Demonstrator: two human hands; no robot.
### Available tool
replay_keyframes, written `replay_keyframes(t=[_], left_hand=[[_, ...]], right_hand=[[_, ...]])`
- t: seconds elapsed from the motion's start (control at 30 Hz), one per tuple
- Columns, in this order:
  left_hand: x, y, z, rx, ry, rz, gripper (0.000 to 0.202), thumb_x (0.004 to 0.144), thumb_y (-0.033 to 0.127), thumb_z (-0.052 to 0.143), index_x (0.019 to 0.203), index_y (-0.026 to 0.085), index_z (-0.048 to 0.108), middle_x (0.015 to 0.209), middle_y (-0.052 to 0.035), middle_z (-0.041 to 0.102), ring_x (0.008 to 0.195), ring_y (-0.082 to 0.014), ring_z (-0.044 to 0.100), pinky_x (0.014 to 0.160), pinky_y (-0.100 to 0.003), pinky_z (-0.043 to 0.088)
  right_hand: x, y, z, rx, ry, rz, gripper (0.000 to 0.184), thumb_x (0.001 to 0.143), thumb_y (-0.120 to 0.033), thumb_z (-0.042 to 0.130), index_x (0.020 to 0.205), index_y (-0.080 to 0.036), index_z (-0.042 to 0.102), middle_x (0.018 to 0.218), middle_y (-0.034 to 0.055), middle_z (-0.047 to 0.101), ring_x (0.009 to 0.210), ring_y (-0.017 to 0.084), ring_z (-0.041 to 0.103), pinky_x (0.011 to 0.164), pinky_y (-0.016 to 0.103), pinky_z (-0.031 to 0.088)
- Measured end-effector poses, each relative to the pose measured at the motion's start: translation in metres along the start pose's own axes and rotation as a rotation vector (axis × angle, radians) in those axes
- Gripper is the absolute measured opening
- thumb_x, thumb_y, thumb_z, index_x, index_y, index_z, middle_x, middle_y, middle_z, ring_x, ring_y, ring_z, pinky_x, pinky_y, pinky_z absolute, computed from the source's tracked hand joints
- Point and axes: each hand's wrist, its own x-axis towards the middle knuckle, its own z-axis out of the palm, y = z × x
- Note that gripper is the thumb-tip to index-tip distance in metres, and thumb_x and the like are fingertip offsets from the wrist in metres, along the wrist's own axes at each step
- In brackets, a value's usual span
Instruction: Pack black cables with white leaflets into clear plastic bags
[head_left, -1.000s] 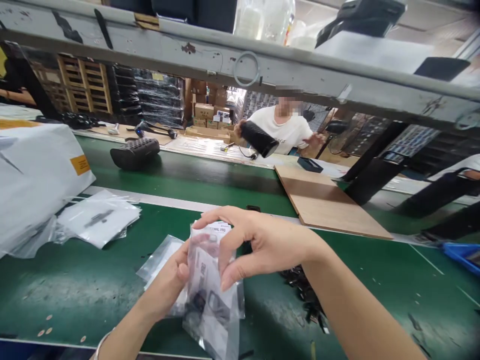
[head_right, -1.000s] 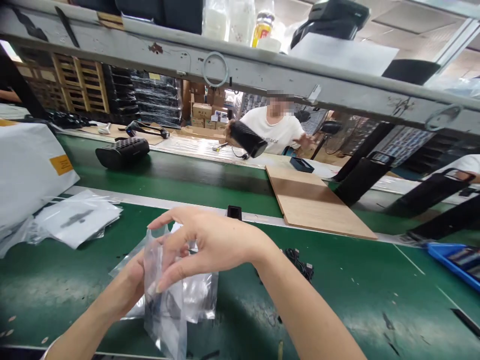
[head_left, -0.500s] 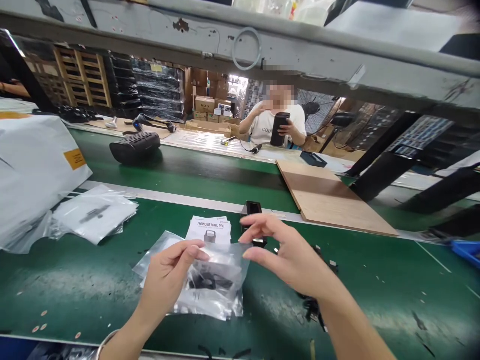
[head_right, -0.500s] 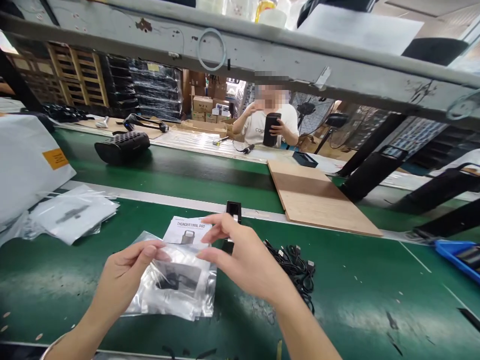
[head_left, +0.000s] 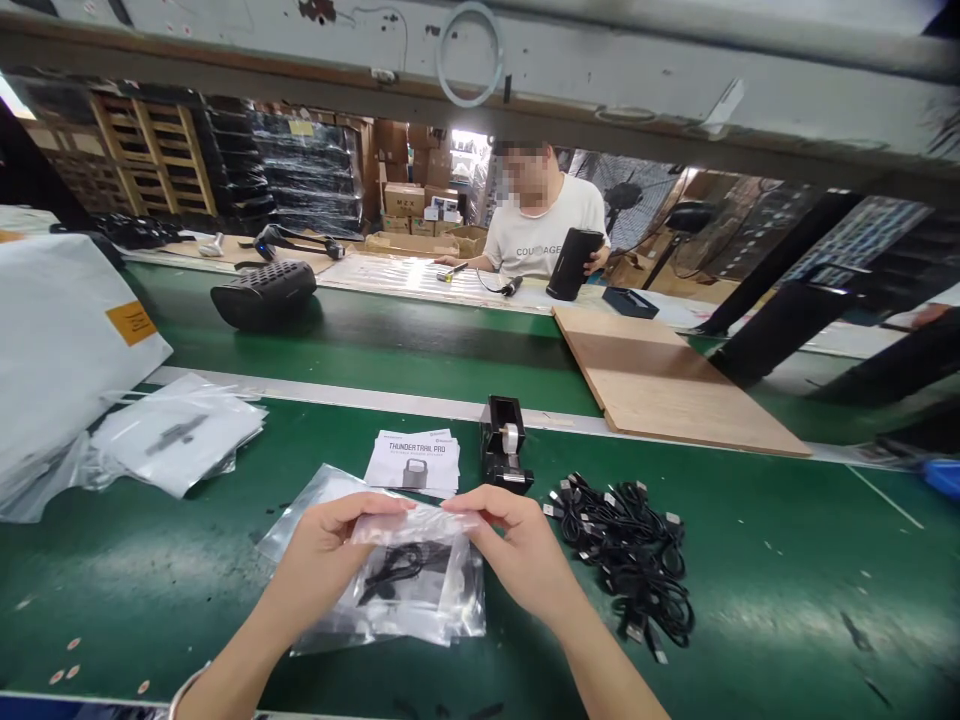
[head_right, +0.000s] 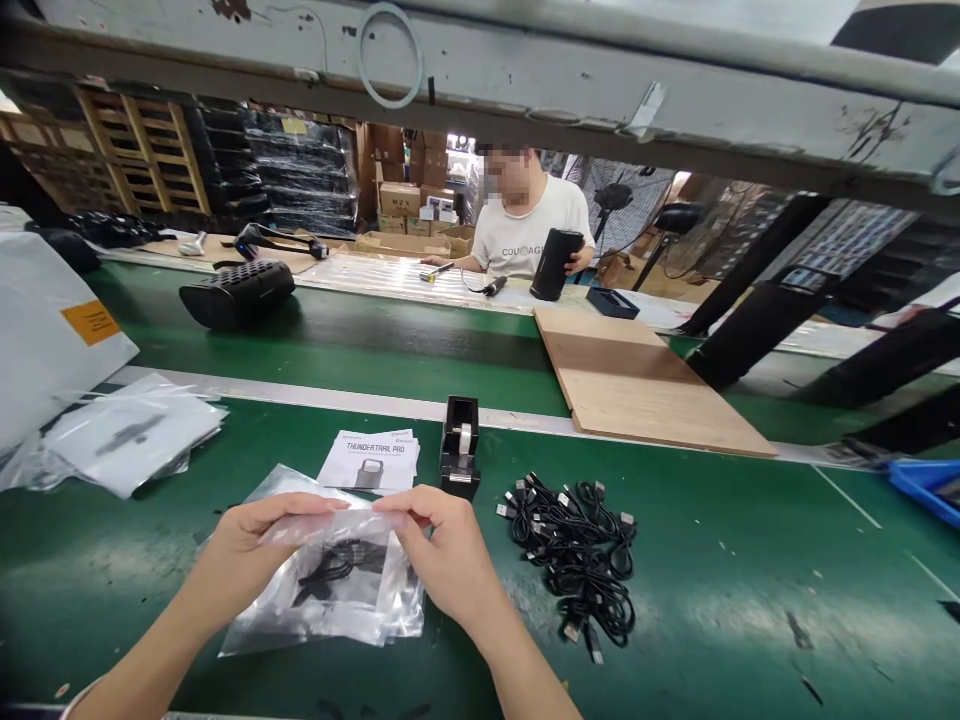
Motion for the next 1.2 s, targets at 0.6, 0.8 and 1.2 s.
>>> replay_keyframes(t=[0.6,0.8,1.2], left_hand=[[0.002,-0.006,0.022,-0.249,-0.017,-0.146,0.026,0.074,0.046,0.057,0.082,0.021,0.060,0.077,-0.0033,0.065,0.074,-0.0190,0.059,0.071,-0.029,0.047],[0.003,-0.015,0.030,-0.170,0.068,-0.066,0.023,0.079,0.043,0.052,0.078,0.021,0.055,0.071,0.0000,0.061,0.070,-0.0171,0.057,0.068,-0.029,0.047],[0.001,-0.005,0.037,-0.137,0.104,-0.054,0.026,0.081,0.045,0.047,0.091,0.022,0.053,0.086,-0.0029,0.063,0.081,-0.0196,0.057,0.071,-0.029,0.045]], right_hand=[[0.014,0.018,-0.039,-0.446,0.544,0.191,0.029,0.078,-0.046,0.050,0.070,-0.020,0.061,0.086,0.0057,0.056,0.060,0.015,0.053,0.057,0.030,0.040],[0.021,0.032,-0.039,0.031,0.408,0.311,0.031,0.067,-0.050,0.060,0.068,-0.018,0.057,0.062,-0.0012,0.057,0.048,0.012,0.053,0.049,0.027,0.043],[-0.019,0.041,-0.020,-0.236,0.512,0.248,0.026,0.072,-0.041,0.057,0.059,-0.020,0.057,0.096,0.0091,0.054,0.087,0.024,0.052,0.072,0.034,0.040]])
